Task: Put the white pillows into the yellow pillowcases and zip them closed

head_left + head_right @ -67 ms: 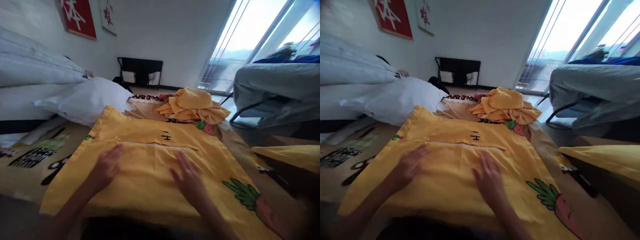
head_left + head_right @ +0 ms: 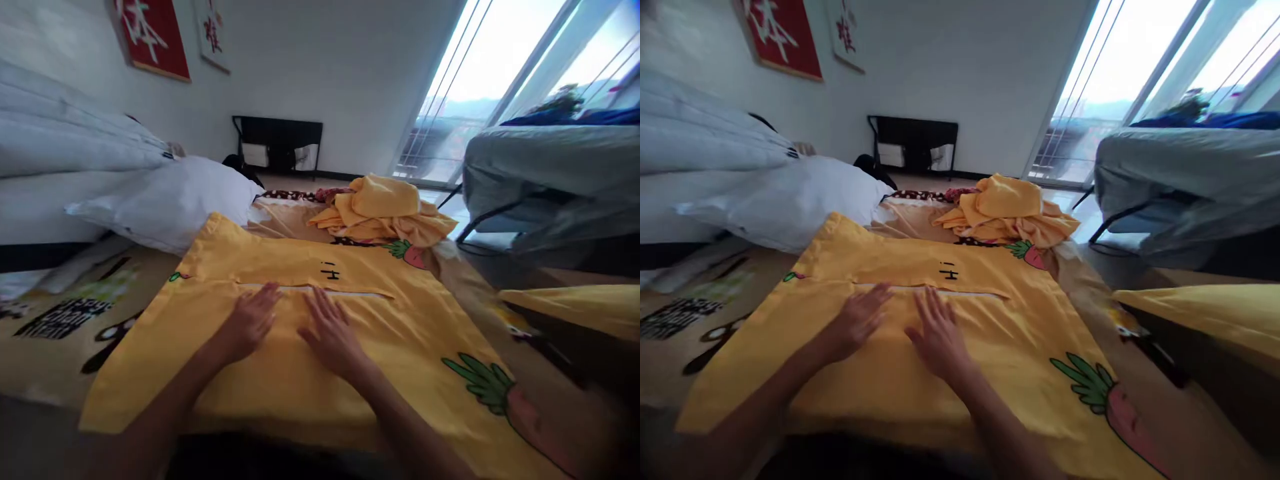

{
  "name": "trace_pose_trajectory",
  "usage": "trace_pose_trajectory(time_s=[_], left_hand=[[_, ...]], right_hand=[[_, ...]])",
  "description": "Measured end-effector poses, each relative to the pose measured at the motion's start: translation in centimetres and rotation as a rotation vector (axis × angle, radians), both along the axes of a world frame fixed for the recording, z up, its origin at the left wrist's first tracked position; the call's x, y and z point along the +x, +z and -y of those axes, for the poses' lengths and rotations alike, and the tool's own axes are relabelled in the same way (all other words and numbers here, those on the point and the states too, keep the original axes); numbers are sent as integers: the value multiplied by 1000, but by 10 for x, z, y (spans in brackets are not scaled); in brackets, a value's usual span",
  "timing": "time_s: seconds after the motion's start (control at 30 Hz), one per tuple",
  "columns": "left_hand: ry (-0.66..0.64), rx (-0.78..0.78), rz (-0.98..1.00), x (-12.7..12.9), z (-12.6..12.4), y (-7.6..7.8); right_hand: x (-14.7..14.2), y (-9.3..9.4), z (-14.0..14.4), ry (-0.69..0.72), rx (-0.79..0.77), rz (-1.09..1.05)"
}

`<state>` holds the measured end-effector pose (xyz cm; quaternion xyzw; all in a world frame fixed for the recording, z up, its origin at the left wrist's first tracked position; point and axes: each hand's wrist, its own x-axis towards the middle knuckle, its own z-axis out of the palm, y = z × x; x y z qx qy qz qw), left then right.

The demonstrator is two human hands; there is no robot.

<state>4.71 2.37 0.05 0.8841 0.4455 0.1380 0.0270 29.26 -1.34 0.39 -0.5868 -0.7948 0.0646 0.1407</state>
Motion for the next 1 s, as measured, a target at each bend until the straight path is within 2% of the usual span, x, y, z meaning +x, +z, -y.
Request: trace_pose_trajectory(time_s=[0.07,0.1,0.17,0.3,0.37,0.43,0.47,0.5,0.53,0.57,0.6,0.67,0.7,0.77,0.83,0.93,1.0], left_hand=[[-14,-38,-49,19,-16,-5],[24,-42,-65,13,-21,-10],[182,1,-72,-28,-22,-23],[518,111,-92,-143,0,-46],[644,150,-113,-169,15,-47],[677,215,-122,-157,29,-43],[616,255,-125,-139,35,-39],[506,288,-127,-114,40,-34],[342,306,-137,-86,45,-29],[131,334,-127,-57,49,-25],[-60,294,-141,-32,53,-22],[-265,288,-142,1,58,-20],[-295,297,-141,4,60,-22],[-230,350,-120,-17,64,-33],[-64,402,-83,-65,71,-50],[240,468,-3,-144,89,-77],[364,451,72,-180,104,-89]], right_hand=[[-19,-1,-22,66,-73,20],[-13,-5,-27,67,-103,33],[28,-18,-23,16,-114,71],[156,-50,21,-292,30,130],[191,-59,42,-386,130,182],[184,-60,56,-458,209,215],[165,-58,60,-461,235,213],[137,-55,62,-439,244,199],[103,-51,64,-377,263,165],[66,-47,66,-244,255,135],[30,-43,67,-154,247,101],[-28,-39,70,-2,234,37],[-45,-39,73,13,257,17],[-53,-42,79,38,318,19],[-28,-47,89,27,392,76],[45,-57,107,-83,458,188],[101,-63,119,-147,432,230]])
